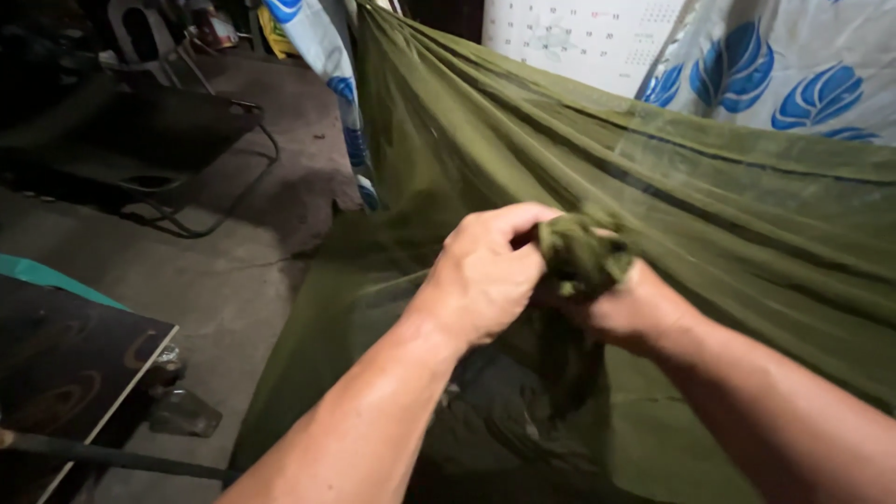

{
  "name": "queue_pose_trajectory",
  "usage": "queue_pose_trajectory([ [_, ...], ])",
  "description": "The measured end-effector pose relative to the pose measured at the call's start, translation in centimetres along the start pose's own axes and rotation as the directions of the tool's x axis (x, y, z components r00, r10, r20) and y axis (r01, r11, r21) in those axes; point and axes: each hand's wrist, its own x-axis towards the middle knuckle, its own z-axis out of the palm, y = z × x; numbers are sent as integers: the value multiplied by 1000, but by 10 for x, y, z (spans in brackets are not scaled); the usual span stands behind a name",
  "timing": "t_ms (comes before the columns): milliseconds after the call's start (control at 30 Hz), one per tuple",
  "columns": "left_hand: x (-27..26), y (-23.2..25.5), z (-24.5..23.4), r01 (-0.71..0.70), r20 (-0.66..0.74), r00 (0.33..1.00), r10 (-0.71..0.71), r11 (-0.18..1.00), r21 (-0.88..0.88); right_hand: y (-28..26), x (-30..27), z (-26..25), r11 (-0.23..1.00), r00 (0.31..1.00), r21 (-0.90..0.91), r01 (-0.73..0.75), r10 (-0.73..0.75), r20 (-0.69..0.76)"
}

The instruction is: Untying and dismantling a green mosquito net from its supports above a cot.

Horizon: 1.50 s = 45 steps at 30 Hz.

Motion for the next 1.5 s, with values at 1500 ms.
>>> queue_pose_trajectory([
  [1500, -63, 3, -2, -18, -447, 876, 180, 939, 343, -46, -6, 32, 838, 858, 274, -472, 508, -76],
])
